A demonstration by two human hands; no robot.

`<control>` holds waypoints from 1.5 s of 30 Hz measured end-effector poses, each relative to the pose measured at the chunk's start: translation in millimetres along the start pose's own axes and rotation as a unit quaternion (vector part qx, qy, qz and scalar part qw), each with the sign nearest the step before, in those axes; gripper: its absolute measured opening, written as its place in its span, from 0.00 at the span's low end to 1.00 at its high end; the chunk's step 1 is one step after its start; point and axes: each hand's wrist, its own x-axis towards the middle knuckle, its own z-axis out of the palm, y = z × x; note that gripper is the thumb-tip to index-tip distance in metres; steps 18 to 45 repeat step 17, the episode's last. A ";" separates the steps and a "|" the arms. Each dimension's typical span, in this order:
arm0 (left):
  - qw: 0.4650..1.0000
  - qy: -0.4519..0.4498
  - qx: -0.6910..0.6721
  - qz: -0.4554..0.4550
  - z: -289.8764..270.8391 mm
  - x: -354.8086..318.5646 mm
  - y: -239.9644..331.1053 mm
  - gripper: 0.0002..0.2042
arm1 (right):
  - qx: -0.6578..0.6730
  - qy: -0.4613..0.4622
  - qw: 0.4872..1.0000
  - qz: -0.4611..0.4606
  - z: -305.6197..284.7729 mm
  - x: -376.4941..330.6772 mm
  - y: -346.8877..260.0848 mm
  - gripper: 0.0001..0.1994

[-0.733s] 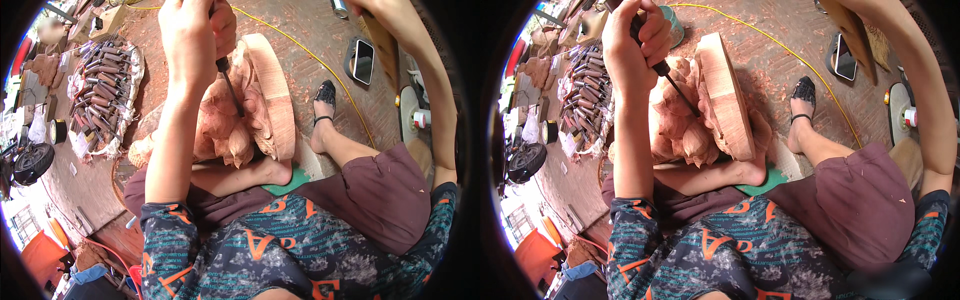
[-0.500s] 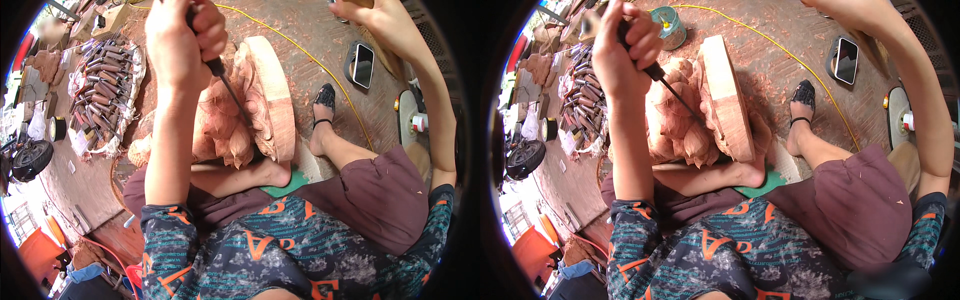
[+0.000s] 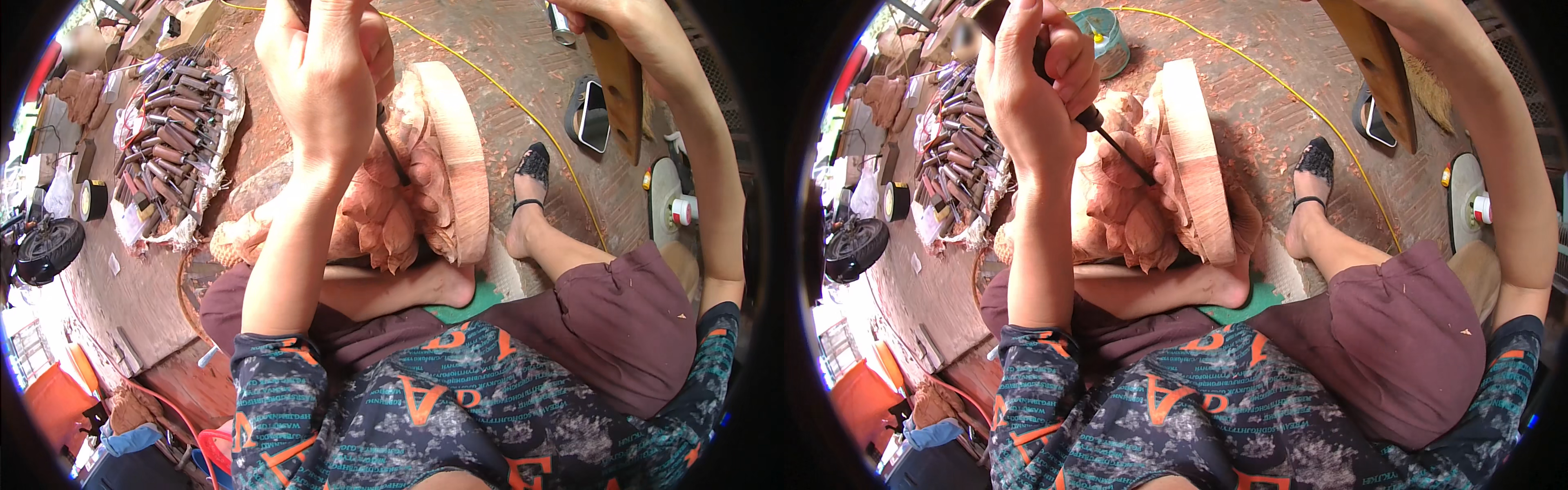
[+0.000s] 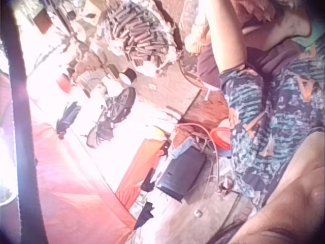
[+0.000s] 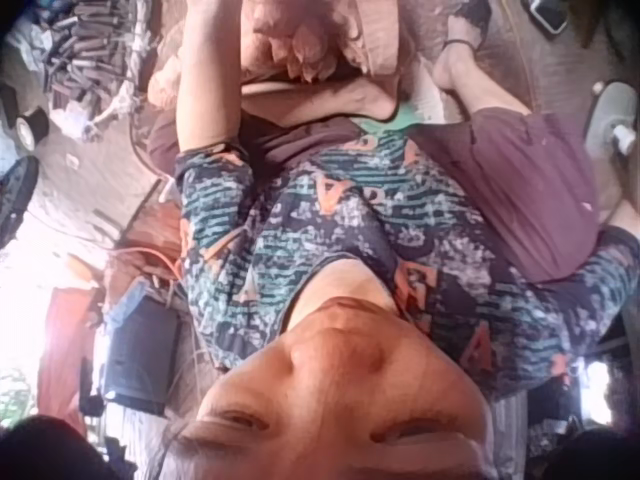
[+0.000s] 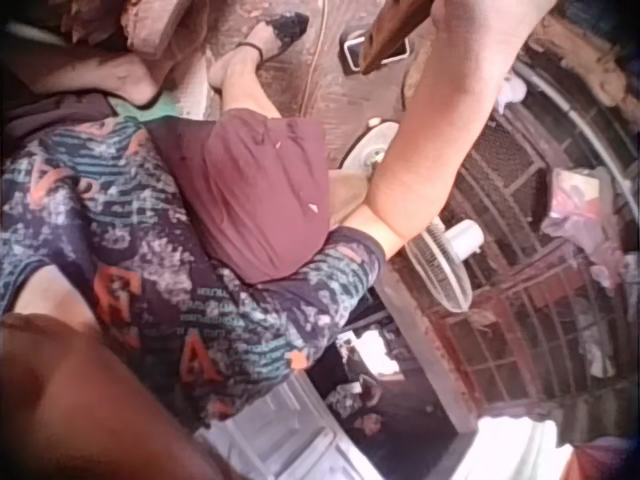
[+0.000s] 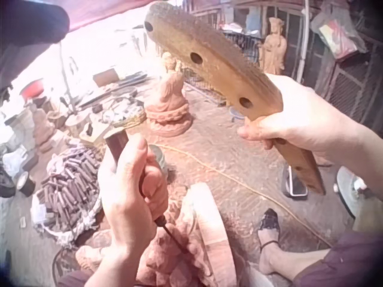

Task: The person is carving a wooden sculpture of a seated figure using a chisel and a wooden mallet. They repeatedly strike the chisel to shape the wood, focusing on the details of the figure's face and torso.

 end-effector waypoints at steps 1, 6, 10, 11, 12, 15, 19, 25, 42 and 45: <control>1.000 -0.011 0.006 -0.006 1.8 -0.3 3.3 0.16 | 0.007 -0.005 1.000 -0.008 -0.3 1.9 2.2 0.22; 0.999 0.005 -0.031 0.037 -1.2 6.5 -13.2 0.15 | -0.227 -0.047 0.910 -0.344 -5.5 31.2 28.8 0.23; 0.999 0.017 -0.027 0.009 -13.9 13.3 -20.4 0.14 | -0.107 -0.010 0.981 -0.160 20.7 13.8 1.3 0.26; 0.999 0.012 -0.035 0.009 -13.6 15.7 -21.7 0.14 | -0.062 -0.017 0.996 -0.058 17.7 10.0 -12.6 0.27; 0.999 0.006 -0.043 0.010 -13.1 17.4 -22.8 0.13 | -0.155 -0.028 0.971 -0.180 19.0 5.3 -4.3 0.27; 0.999 -0.009 -0.035 -0.031 -7.5 12.9 -9.8 0.12 | -0.269 -0.040 0.954 -0.123 23.1 -1.2 -21.0 0.27; 0.998 -0.056 -0.007 0.008 -24.5 21.8 -20.9 0.10 | -0.259 -0.002 0.961 -0.093 21.2 -2.6 -20.5 0.27; 0.998 -0.056 -0.007 0.008 -24.5 21.8 -20.9 0.10 | -0.259 -0.002 0.961 -0.093 21.2 -2.6 -20.5 0.27; 0.998 -0.056 -0.007 0.008 -24.5 21.8 -20.9 0.10 | -0.259 -0.002 0.961 -0.093 21.2 -2.6 -20.5 0.27; 0.998 -0.056 -0.007 0.008 -24.5 21.8 -20.9 0.10 | -0.259 -0.002 0.961 -0.093 21.2 -2.6 -20.5 0.27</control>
